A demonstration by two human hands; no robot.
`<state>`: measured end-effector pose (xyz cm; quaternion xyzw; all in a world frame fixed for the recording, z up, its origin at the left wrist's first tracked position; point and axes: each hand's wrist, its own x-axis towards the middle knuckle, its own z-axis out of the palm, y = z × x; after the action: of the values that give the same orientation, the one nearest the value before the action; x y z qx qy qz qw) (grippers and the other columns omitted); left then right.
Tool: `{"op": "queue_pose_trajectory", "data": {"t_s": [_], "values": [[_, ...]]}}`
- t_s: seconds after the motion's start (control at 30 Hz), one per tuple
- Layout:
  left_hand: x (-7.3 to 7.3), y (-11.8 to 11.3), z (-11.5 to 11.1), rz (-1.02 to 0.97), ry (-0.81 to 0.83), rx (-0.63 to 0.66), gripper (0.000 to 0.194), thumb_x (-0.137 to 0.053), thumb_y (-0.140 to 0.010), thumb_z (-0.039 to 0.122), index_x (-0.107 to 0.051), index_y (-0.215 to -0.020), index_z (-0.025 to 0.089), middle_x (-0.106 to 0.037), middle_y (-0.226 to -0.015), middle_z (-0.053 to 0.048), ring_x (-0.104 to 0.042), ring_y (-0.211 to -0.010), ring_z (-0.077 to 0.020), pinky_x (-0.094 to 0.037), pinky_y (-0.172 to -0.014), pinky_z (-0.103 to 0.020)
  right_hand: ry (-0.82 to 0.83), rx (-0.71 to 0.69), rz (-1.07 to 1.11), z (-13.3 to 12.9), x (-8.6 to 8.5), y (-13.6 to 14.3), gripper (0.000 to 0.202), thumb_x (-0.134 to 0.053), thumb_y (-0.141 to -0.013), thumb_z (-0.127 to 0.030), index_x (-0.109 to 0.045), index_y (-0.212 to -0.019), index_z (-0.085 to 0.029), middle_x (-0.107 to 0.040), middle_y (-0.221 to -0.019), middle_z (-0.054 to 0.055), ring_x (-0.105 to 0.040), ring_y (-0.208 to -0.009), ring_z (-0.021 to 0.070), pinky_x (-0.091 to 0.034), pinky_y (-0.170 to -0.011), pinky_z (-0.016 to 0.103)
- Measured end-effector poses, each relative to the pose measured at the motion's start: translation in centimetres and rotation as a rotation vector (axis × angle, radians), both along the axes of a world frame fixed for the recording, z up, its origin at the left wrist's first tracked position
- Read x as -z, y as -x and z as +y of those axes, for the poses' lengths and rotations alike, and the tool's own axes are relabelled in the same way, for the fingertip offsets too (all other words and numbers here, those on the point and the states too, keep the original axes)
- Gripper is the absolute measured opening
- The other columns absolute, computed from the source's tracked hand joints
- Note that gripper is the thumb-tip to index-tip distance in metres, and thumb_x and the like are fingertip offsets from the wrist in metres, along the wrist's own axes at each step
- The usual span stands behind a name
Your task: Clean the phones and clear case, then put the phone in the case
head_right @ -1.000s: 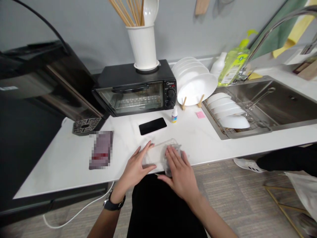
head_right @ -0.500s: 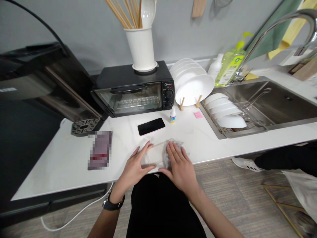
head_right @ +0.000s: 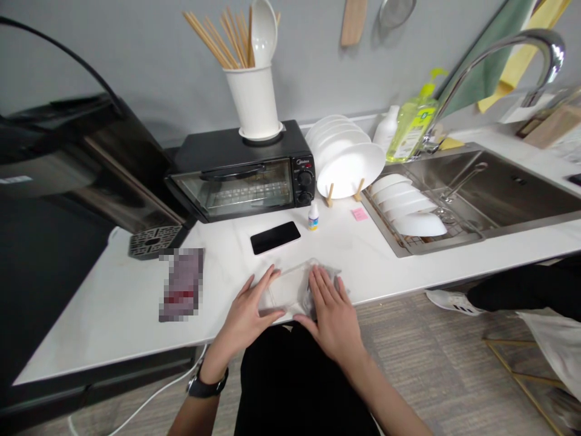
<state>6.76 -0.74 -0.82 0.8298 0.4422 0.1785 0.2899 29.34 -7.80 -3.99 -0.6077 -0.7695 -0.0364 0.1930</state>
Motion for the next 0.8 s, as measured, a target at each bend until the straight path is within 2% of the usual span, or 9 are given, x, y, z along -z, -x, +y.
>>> {"op": "queue_pose_trajectory", "data": {"t_s": [0.1, 0.23, 0.3, 0.37, 0.5, 0.57, 0.67, 0.73, 0.8], "values": [[0.3, 0.1, 0.1, 0.002, -0.002, 0.012, 0.103, -0.073, -0.093, 0.025, -0.006, -0.170, 0.038, -0.049, -0.167, -0.003, -0.046, -0.155, -0.0235, -0.019, -0.136, -0.055, -0.040, 0.043, 0.004, 2.2, 0.2, 1.8, 0.102, -0.044, -0.103, -0.071, -0.009, -0.170, -0.002, -0.032, -0.170, 0.028, -0.032, -0.160, 0.0412, -0.031, -0.125, 0.065], [0.6, 0.3, 0.2, 0.016, 0.004, 0.029, 0.107, -0.071, -0.090, 0.020, -0.002, -0.171, 0.033, -0.042, -0.170, -0.007, -0.047, -0.154, -0.0238, -0.019, -0.136, -0.053, -0.013, -0.110, 0.045, 2.1, -0.2, 6.4, 0.101, -0.044, -0.103, -0.070, -0.013, -0.169, 0.001, -0.031, -0.171, 0.027, -0.029, -0.161, 0.0379, -0.033, -0.127, 0.059], [0.4, 0.2, 0.1, 0.023, 0.024, 0.016, 0.111, -0.072, -0.088, 0.018, -0.001, -0.170, 0.035, -0.046, -0.168, -0.006, -0.049, -0.154, -0.0235, -0.018, -0.137, -0.054, 0.004, -0.167, 0.042, 0.8, -0.3, 6.2, 0.097, -0.044, -0.104, -0.068, -0.014, -0.170, -0.002, -0.031, -0.172, 0.023, -0.030, -0.162, 0.0347, -0.032, -0.128, 0.056], [0.1, -0.1, -0.1, 0.019, 0.035, 0.004, 0.113, -0.074, -0.088, 0.019, 0.001, -0.170, 0.038, -0.052, -0.165, -0.002, -0.048, -0.154, -0.0223, -0.015, -0.137, -0.054, 0.010, -0.161, 0.019, -0.2, -0.3, 4.0, 0.092, -0.044, -0.106, -0.065, -0.012, -0.171, -0.007, -0.034, -0.172, 0.019, -0.033, -0.161, 0.0331, -0.029, -0.129, 0.057], [-0.4, -0.5, -0.2, 0.005, 0.029, 0.007, 0.110, -0.076, -0.090, 0.028, 0.000, -0.169, 0.040, -0.052, -0.165, -0.001, -0.049, -0.153, -0.0229, -0.014, -0.137, -0.055, -0.015, 0.027, -0.012, 1.1, 0.0, 0.3, 0.094, -0.041, -0.106, -0.066, -0.007, -0.172, -0.009, -0.033, -0.171, 0.023, -0.033, -0.160, 0.0382, -0.023, -0.128, 0.066], [-0.2, -0.4, -0.1, 0.008, 0.014, 0.013, 0.106, -0.072, -0.092, 0.028, 0.000, -0.170, 0.039, -0.051, -0.166, -0.001, -0.049, -0.153, -0.0227, -0.013, -0.137, -0.055, -0.028, 0.060, -0.003, 2.7, 0.1, 1.4, 0.099, -0.040, -0.105, -0.069, -0.007, -0.170, -0.003, -0.029, -0.171, 0.027, -0.030, -0.161, 0.0415, -0.023, -0.127, 0.068], [0.2, 0.0, 0.0, 0.025, -0.023, 0.050, 0.102, -0.062, -0.093, 0.020, 0.003, -0.171, 0.035, -0.038, -0.172, -0.005, -0.045, -0.156, -0.0216, -0.014, -0.137, -0.052, -0.006, -0.049, 0.031, 3.8, -0.2, 5.0, 0.100, -0.039, -0.105, -0.070, -0.011, -0.168, 0.003, -0.026, -0.172, 0.029, -0.025, -0.162, 0.0398, -0.026, -0.129, 0.062], [0.3, 0.2, 0.1, 0.035, -0.026, 0.070, 0.105, -0.060, -0.092, 0.017, 0.007, -0.171, 0.032, -0.034, -0.174, -0.008, -0.043, -0.157, -0.0216, -0.014, -0.137, -0.050, 0.014, -0.131, 0.043, 3.1, -0.5, 6.1, 0.098, -0.040, -0.105, -0.068, -0.013, -0.168, 0.002, -0.025, -0.173, 0.027, -0.024, -0.163, 0.0368, -0.028, -0.129, 0.057], [0.1, 0.1, 0.0, 0.041, -0.006, 0.059, 0.109, -0.064, -0.090, 0.019, 0.009, -0.171, 0.032, -0.042, -0.170, -0.006, -0.044, -0.157, -0.0221, -0.013, -0.137, -0.051, 0.035, -0.182, 0.032, 1.7, -0.6, 5.0, 0.096, -0.042, -0.105, -0.067, -0.013, -0.170, -0.002, -0.026, -0.174, 0.023, -0.025, -0.163, 0.0342, -0.030, -0.130, 0.055]]}}
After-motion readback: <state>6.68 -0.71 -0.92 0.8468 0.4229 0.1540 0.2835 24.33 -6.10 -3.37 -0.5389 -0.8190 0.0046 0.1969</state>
